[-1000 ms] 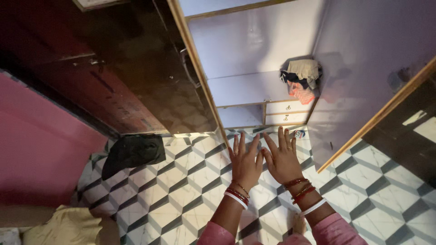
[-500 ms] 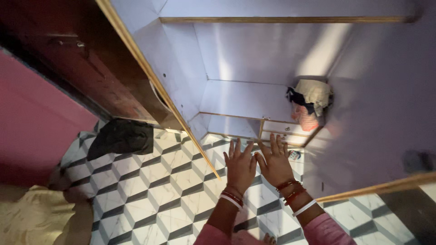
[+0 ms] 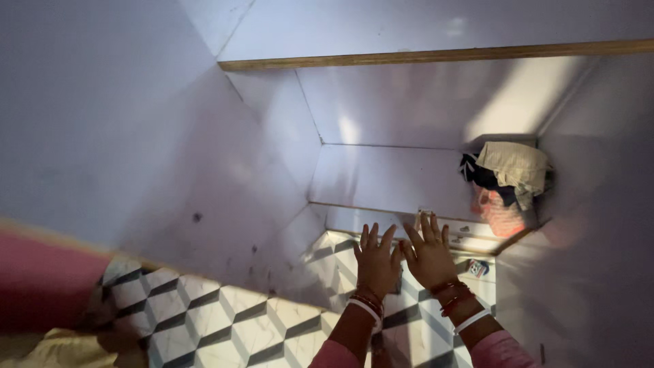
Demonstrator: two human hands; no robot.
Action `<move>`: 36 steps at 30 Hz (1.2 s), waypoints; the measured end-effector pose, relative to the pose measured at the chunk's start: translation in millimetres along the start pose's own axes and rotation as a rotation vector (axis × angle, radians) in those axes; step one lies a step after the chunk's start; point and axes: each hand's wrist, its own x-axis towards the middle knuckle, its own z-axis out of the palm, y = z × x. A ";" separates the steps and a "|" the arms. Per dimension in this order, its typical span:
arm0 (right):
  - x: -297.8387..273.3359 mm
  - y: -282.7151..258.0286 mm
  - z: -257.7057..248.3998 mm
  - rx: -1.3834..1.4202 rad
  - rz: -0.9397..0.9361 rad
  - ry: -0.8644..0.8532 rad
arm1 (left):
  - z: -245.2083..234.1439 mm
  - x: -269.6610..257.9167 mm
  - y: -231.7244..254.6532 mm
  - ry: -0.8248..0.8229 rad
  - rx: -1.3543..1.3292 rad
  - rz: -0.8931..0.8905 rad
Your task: The person removes a pile of clothes from a white wardrobe shelf and places them on a nearby bed. Then, using a grey cloth, the person wipes the interior surfaces of the wardrobe shelves, including the top, sides, and bottom, before placing a small colorful toy and a white container back on the shelf.
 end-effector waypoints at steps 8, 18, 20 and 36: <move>41.8 79.8 122.2 0.001 0.007 0.039 | 144.5 71.0 -67.6 0.013 0.012 -0.010; 16.2 168.1 328.4 0.069 -0.042 -0.149 | 306.1 77.0 -170.1 -0.224 0.147 -0.156; 7.8 176.2 378.3 0.114 -0.063 -0.277 | 332.9 69.7 -198.0 -0.405 0.173 -0.279; -60.1 210.7 579.7 -0.123 -0.228 -0.675 | 580.7 -4.1 -419.2 -1.046 0.258 -0.725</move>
